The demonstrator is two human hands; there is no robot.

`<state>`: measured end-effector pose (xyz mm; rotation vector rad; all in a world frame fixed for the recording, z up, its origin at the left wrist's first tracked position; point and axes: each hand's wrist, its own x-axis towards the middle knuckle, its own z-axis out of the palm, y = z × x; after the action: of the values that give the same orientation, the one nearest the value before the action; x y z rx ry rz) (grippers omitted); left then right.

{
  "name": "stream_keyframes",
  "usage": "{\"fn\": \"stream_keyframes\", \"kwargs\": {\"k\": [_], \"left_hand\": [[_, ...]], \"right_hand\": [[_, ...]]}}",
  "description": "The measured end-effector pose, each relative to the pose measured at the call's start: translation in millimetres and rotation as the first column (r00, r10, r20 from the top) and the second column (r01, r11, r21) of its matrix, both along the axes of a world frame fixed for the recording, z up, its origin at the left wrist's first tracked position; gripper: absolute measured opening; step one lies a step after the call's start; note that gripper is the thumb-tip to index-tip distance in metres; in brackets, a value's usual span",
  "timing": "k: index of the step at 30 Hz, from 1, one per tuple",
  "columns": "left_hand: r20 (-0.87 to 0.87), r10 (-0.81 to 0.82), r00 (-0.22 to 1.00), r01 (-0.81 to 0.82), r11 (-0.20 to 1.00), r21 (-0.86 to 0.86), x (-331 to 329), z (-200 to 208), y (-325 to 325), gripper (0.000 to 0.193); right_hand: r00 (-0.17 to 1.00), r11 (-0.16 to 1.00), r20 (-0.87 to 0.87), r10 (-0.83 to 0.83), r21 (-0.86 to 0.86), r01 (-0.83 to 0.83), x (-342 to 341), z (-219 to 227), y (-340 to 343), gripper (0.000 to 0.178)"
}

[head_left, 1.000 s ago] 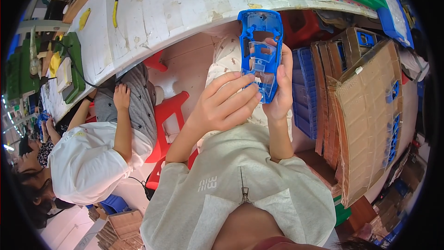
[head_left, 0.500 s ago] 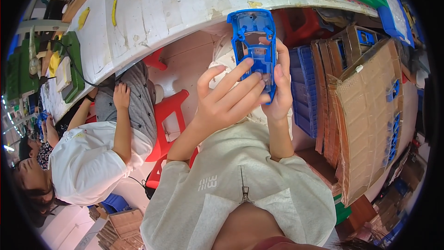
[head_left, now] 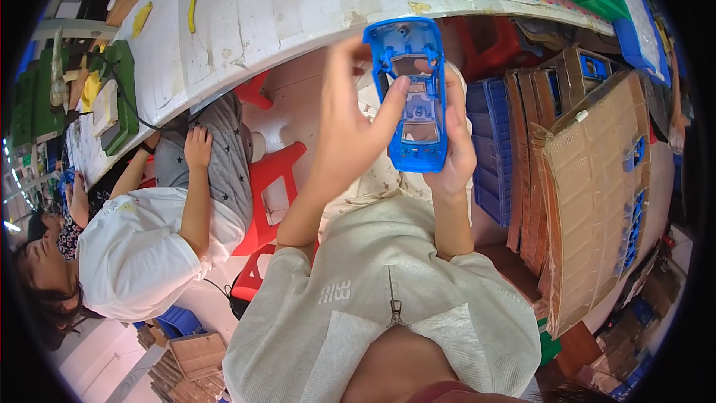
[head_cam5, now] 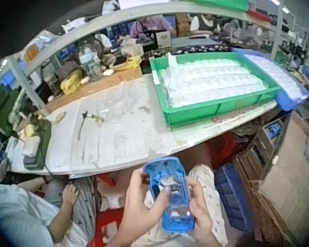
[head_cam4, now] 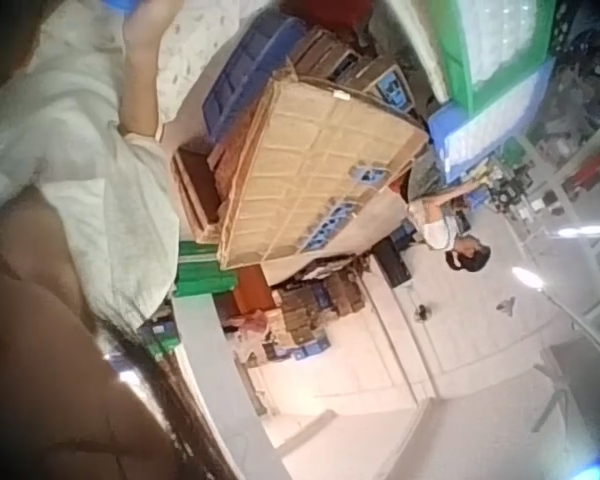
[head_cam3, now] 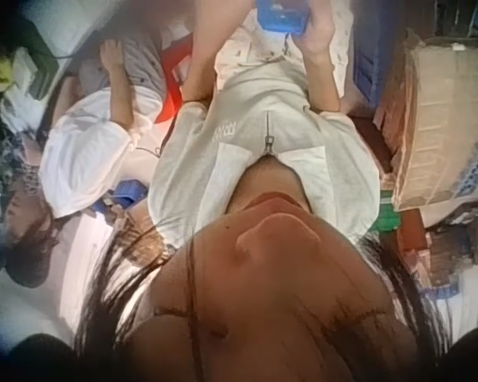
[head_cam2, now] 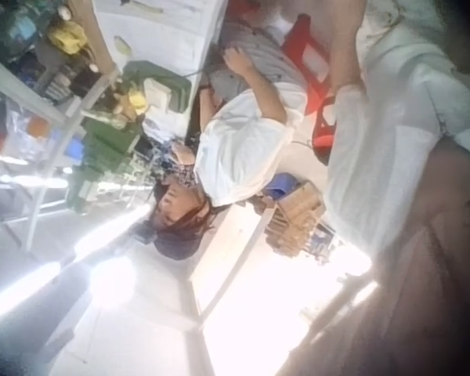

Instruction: The person assembles small plastic toy cars by hand, inserting plastic components into blue toy car shells.

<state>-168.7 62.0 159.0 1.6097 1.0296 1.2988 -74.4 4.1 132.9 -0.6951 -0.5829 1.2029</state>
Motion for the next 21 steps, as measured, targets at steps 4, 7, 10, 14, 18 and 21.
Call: {"fn": "stream_keyframes", "kwargs": {"k": [4, 7, 10, 14, 18, 21], "left_hand": [[-0.071, -0.190, 0.979, 0.171, 0.962, -0.214, 2.1, -6.4, 2.7, 0.013], [-0.201, -0.156, 0.967, 0.168, 0.985, 0.042, 5.5, -12.6, 0.9, 0.011], [-0.239, -0.154, 0.959, 0.178, 0.981, 0.082, 10.8, -20.5, -3.7, 0.012], [-0.160, -0.170, 0.972, 0.171, 0.985, -0.010, 14.0, -22.1, -8.1, 0.011], [-0.178, -0.167, 0.970, 0.169, 0.986, -0.002, 15.0, -20.6, -10.5, 0.013], [-0.189, -0.145, 0.971, 0.140, 0.989, -0.040, 17.4, -21.9, -13.4, 0.014]], "right_hand": [[0.995, 0.999, 0.099, 0.004, 0.048, -0.009, 4.8, -2.7, -0.9, 0.051], [0.864, 0.987, 0.478, -0.158, 0.102, 0.124, 7.4, 2.1, 0.5, 0.038], [0.740, 0.937, 0.639, -0.207, -0.087, 0.337, 4.1, 6.0, 1.7, 0.010], [0.713, 0.937, 0.679, -0.175, -0.108, 0.333, 8.0, 2.3, 0.4, 0.008], [0.726, 0.929, 0.665, -0.176, -0.131, 0.345, 8.6, -2.1, 1.0, 0.004], [0.692, 0.926, 0.692, -0.204, -0.094, 0.367, 8.9, -3.0, 0.6, 0.004]]}}
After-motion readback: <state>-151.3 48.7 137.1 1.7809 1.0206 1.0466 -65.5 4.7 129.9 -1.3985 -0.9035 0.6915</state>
